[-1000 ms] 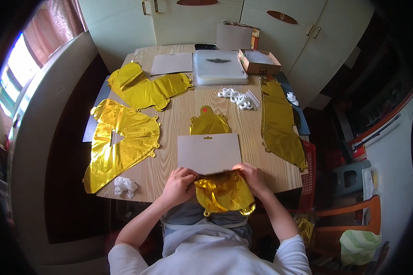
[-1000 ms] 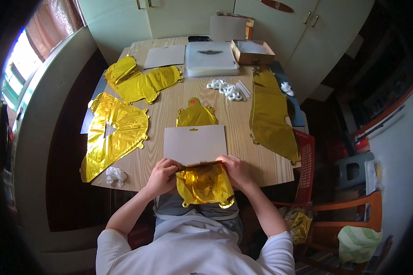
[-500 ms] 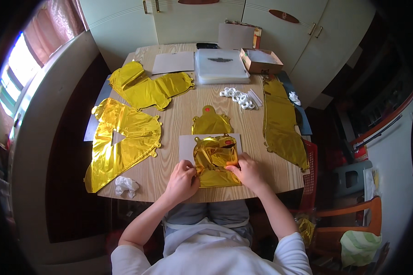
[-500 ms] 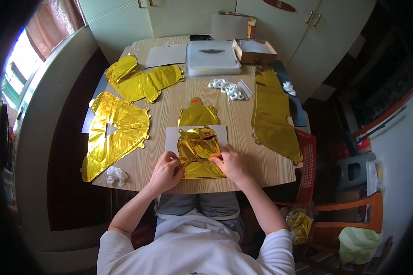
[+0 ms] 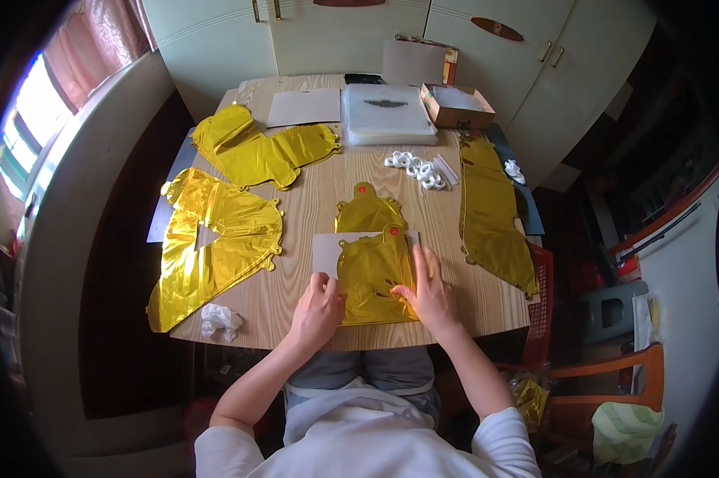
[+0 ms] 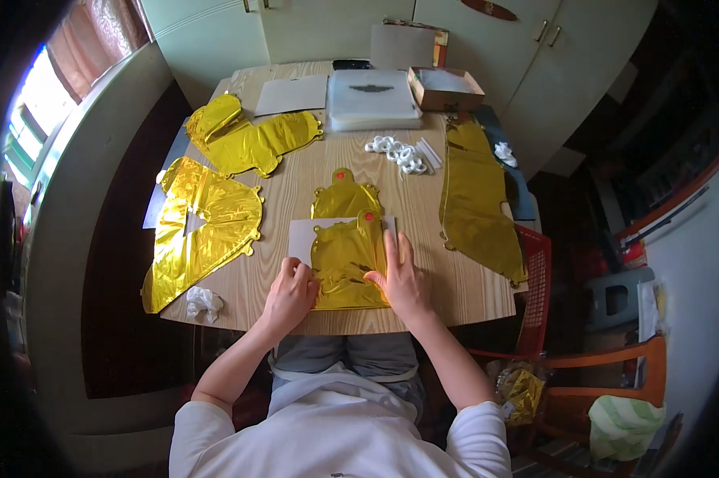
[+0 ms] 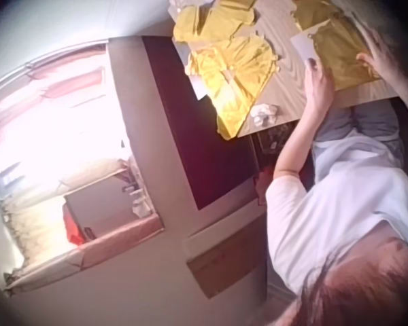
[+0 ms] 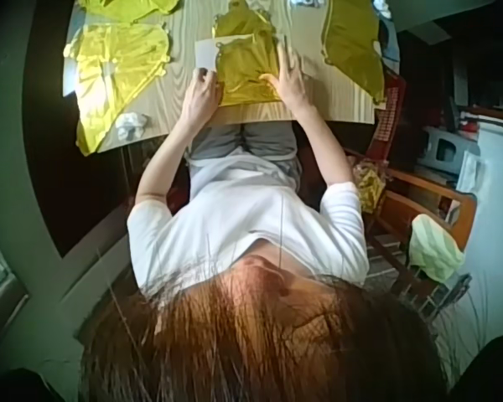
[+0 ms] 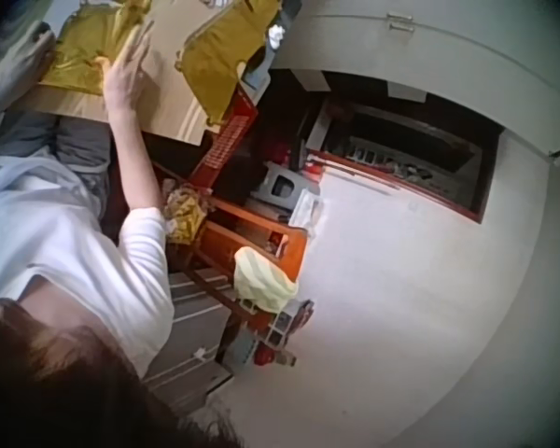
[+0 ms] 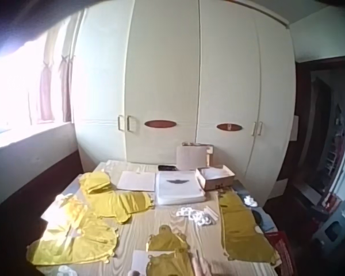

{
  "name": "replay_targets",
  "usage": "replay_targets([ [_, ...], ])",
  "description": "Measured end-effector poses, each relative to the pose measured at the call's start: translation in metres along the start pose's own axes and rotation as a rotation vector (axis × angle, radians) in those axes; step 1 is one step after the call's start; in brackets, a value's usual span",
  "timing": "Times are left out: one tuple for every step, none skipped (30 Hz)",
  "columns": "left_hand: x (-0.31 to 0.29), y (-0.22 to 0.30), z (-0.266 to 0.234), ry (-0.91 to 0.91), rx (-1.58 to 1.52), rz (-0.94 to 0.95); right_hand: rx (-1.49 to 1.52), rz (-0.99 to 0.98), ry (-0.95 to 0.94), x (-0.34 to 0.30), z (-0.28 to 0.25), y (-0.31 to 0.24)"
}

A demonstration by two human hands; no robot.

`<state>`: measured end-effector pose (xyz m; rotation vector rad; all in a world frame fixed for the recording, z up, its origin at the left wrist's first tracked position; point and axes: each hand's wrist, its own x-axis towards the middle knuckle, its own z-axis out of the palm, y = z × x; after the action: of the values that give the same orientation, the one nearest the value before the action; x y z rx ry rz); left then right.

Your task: Folding reflective yellow foil items and placing them into cardboard packaging sleeves.

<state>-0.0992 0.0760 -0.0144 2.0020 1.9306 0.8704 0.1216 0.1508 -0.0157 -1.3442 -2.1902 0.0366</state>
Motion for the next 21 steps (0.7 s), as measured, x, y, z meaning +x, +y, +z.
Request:
replay_targets([
  [0.0,-0.001,-0.001,-0.021,0.012,-0.039,-0.013,0.031,-0.111,0.0,-0.004,-0.002],
  [0.002,0.0,-0.003,-0.044,0.021,-0.071,-0.012,0.019,-0.147,-0.001,-0.003,0.0],
  [0.0,0.003,-0.002,0.02,0.088,0.005,-0.012,0.005,-0.182,-0.003,-0.001,0.004],
  [-0.003,0.007,0.0,0.084,0.155,0.081,-0.01,-0.008,-0.218,-0.004,0.001,0.006],
  [-0.007,0.012,0.004,0.149,0.221,0.157,-0.018,-0.012,-0.204,-0.004,0.003,0.007],
  [-0.016,0.036,-0.005,0.167,0.183,0.199,-0.023,-0.018,-0.195,-0.005,0.005,0.008],
  [-0.019,0.045,-0.003,-0.11,0.065,0.19,-0.027,-0.024,-0.185,-0.005,0.006,0.009],
  [-0.028,0.055,0.003,-0.042,0.106,0.379,-0.011,-0.025,-0.181,-0.006,0.006,0.008],
  [-0.036,0.064,0.002,-0.13,0.131,0.463,0.005,-0.024,-0.176,-0.005,0.006,0.008],
  [-0.041,0.065,0.01,-0.166,0.185,0.46,0.02,-0.023,-0.17,-0.005,0.006,0.007],
  [-0.041,0.065,0.015,-0.202,0.239,0.459,0.019,-0.023,-0.174,-0.004,0.005,0.007],
  [-0.041,0.062,0.016,-0.213,0.262,0.443,0.019,-0.023,-0.179,-0.005,0.004,0.006],
  [-0.04,0.058,0.017,-0.224,0.286,0.425,0.019,-0.023,-0.184,-0.004,0.003,0.006],
  [-0.039,0.056,0.016,-0.241,0.307,0.41,0.018,-0.021,-0.188,-0.004,0.003,0.006],
  [-0.038,0.056,0.015,-0.257,0.328,0.404,0.018,-0.02,-0.192,-0.004,0.003,0.006],
  [-0.037,0.056,0.014,-0.273,0.348,0.399,0.018,-0.019,-0.197,-0.004,0.003,0.006],
  [-0.036,0.055,0.013,-0.288,0.37,0.392,0.026,-0.021,-0.19,-0.004,0.003,0.006],
  [-0.036,0.055,0.013,-0.299,0.372,0.382,0.035,-0.024,-0.183,-0.004,0.004,0.007],
  [-0.036,0.054,0.013,-0.309,0.375,0.372,0.043,-0.025,-0.176,-0.005,0.004,0.008],
  [-0.036,0.054,0.014,-0.319,0.375,0.365,0.047,-0.039,-0.192,-0.005,0.004,0.01],
  [-0.036,0.055,0.014,-0.326,0.381,0.361,0.051,-0.051,-0.207,-0.006,0.006,0.013],
])
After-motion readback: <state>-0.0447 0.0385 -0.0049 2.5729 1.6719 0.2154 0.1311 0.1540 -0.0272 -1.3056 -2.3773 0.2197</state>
